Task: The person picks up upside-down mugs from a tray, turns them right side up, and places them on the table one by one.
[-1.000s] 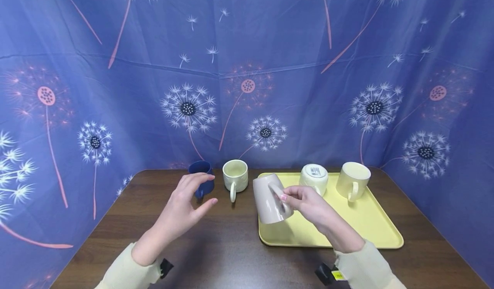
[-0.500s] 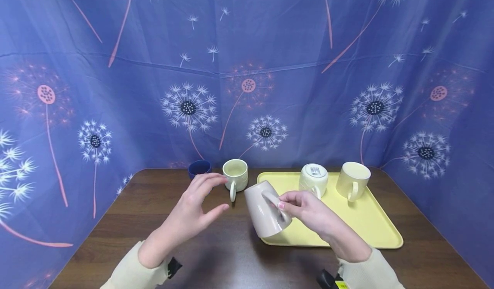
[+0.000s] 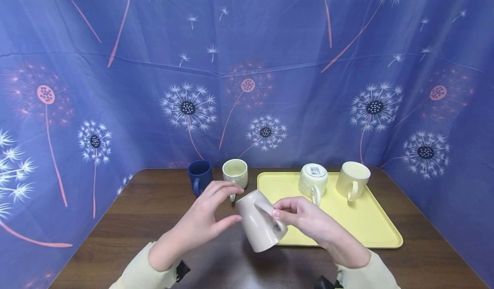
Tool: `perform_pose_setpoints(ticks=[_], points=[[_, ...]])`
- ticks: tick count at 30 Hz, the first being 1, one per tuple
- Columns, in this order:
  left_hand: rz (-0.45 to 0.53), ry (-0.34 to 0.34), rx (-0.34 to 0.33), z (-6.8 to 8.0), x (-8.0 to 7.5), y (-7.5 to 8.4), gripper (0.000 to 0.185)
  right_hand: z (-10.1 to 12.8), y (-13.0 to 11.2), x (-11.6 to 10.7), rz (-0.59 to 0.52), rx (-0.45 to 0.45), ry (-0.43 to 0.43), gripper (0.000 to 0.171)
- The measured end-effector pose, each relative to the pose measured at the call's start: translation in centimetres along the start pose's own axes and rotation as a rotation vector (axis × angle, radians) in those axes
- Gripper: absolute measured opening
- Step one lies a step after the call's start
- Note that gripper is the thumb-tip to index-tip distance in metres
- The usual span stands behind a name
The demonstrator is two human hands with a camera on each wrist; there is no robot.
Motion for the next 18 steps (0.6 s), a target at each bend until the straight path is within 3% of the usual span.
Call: perform_pose_setpoints(ticks=[18], points=[[0.012, -0.073, 0.071, 0.3, 2.3, 1.0, 0.036, 0.4, -0.8, 2.0, -0.031, -0.085, -0.073, 0.021]])
Point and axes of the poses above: each hand's wrist, its own z-axis away from the middle knuckle, its own x-axis out of the palm, y = z × x, the point moved 7 cm from there along -z, towards the middle knuckle, and after that the axes turned 10 degrees about y, right-handed, at the moved point
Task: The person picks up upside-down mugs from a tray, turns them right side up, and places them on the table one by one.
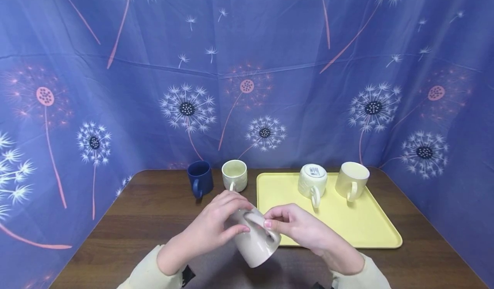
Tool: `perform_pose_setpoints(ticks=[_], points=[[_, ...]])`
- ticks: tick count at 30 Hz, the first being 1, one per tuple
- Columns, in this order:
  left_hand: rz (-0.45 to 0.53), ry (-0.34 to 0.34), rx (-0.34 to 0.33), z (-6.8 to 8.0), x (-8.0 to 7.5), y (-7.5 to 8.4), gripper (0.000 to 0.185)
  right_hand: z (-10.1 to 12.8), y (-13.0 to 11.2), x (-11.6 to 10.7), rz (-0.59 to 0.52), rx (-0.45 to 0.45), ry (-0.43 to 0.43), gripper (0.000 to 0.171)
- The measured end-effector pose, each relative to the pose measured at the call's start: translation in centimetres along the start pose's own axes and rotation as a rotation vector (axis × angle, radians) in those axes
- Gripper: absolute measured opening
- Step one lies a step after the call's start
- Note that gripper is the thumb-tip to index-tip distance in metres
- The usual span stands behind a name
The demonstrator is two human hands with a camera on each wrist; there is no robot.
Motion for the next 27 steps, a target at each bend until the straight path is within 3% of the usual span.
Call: perform_pose_setpoints(ticks=[10, 17, 27], points=[[-0.031, -0.012, 0.070, 0.1, 0.2, 0.6, 0.018, -0.1, -0.4, 0.9, -0.061, -0.072, -0.072, 0.021], [0.007, -0.032, 0.086, 0.3, 0.4, 0.7, 0.014, -0.1, -0.3, 1.2, -0.074, -0.094, -0.107, 0.020], [-0.020, 0.036, 0.156, 0.7, 0.3, 1.4, 0.014, -0.1, -0.1, 1.6, -0.078, -0.112, -0.149, 0.019]])
Point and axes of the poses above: each hand's wrist, its own z-axis away from the middle knuckle, its own x-axis out of the palm, y = z × x, the point moved 7 cm from there along -z, towards the middle knuckle, and after that the axes turned 10 degrees about y, right-handed, at the moved point
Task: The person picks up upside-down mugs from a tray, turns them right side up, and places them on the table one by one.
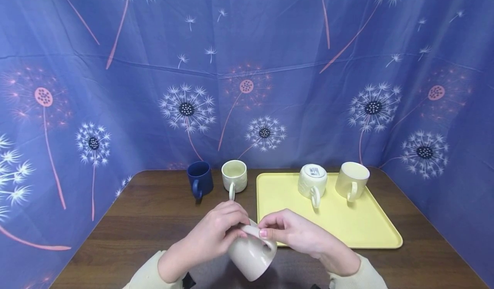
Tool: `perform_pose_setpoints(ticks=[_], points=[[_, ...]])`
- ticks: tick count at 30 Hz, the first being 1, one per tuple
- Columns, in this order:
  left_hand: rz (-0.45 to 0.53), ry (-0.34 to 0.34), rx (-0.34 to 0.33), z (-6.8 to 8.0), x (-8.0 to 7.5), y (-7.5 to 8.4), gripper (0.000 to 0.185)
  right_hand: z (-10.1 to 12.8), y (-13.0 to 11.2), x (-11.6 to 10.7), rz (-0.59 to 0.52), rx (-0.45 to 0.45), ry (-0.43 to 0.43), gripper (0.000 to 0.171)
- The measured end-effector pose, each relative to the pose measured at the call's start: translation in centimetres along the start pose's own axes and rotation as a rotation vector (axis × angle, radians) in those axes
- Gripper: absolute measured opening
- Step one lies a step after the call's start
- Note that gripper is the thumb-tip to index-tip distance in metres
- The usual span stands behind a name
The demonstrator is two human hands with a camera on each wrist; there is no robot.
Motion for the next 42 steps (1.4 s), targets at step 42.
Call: perform_pose_setpoints(ticks=[42], points=[[0.045, 0.222, -0.216, 1.1, -1.7, -1.1, 0.014, 1.5, -1.8, -0.8, 0.477, -0.268, 0.500, 0.025]])
Point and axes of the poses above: each hand's wrist, its own z-axis away from the middle knuckle, its own x-axis out of the palm, y = z × x, the point moved 7 cm from there along -z, towards the middle knuckle, and after that the axes turned 10 degrees about y, right-handed, at the moved point
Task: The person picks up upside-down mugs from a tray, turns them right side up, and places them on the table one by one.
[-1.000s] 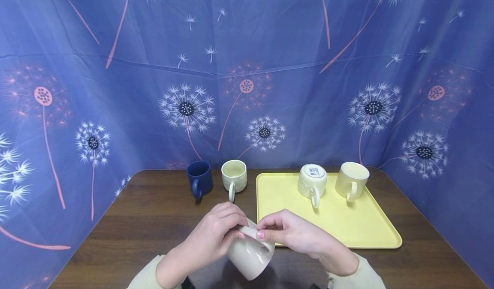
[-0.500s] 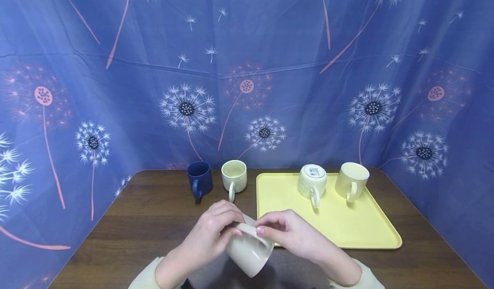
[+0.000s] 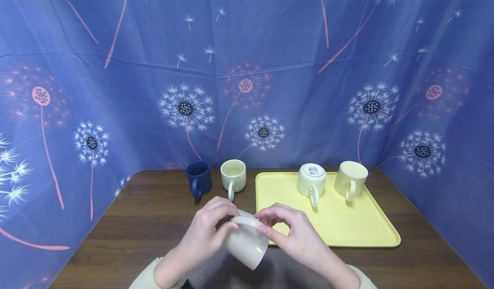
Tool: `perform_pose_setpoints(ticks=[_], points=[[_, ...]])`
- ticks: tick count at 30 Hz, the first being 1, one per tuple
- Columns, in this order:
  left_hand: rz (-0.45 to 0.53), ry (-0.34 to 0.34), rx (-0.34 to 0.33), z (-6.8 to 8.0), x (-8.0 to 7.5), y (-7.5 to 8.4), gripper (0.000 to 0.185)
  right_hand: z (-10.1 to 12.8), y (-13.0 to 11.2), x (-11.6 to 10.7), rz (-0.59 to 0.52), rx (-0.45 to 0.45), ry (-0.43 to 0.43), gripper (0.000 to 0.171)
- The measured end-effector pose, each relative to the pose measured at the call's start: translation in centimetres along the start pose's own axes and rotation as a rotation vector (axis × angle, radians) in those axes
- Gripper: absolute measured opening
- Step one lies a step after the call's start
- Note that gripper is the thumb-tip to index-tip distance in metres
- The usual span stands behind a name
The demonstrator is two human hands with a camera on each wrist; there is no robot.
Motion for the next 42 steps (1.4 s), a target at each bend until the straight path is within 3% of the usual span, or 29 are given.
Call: perform_pose_setpoints(ticks=[6, 10, 18, 27, 37, 42], points=[[0.024, 0.029, -0.134, 0.1, -0.1, -0.7, 0.015, 0.4, 0.3, -0.1, 0.008, -0.021, 0.088, 0.034], [0.021, 0.076, -0.160, 0.2, -0.2, -0.9, 0.017, 0.5, 0.4, -0.2, 0.072, -0.043, 0.154, 0.039], [0.018, 0.173, -0.151, 0.4, -0.2, -1.1, 0.019, 0.5, 0.1, -0.3, 0.210, -0.150, 0.265, 0.046], [0.073, 0.216, -0.194, 0.6, -0.1, -1.1, 0.019, 0.4, 0.0, -0.4, 0.118, -0.170, 0.356, 0.042], [0.106, 0.204, -0.219, 1.0, 0.2, -1.2, 0.019, 0.3, -0.3, -0.8, 0.139, -0.244, 0.368, 0.041], [0.130, 0.209, -0.200, 0.9, 0.2, -0.9, 0.019, 0.0, -0.6, -1.1, 0.142, -0.279, 0.357, 0.039]])
Point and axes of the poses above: each hand's wrist, its own z-axis away from the middle knuckle, its own x-axis out of the palm, y = z × x, the point moved 7 cm from there along -z, towards the middle knuckle, and after that the axes turned 10 degrees about y, right-handed, at the moved point
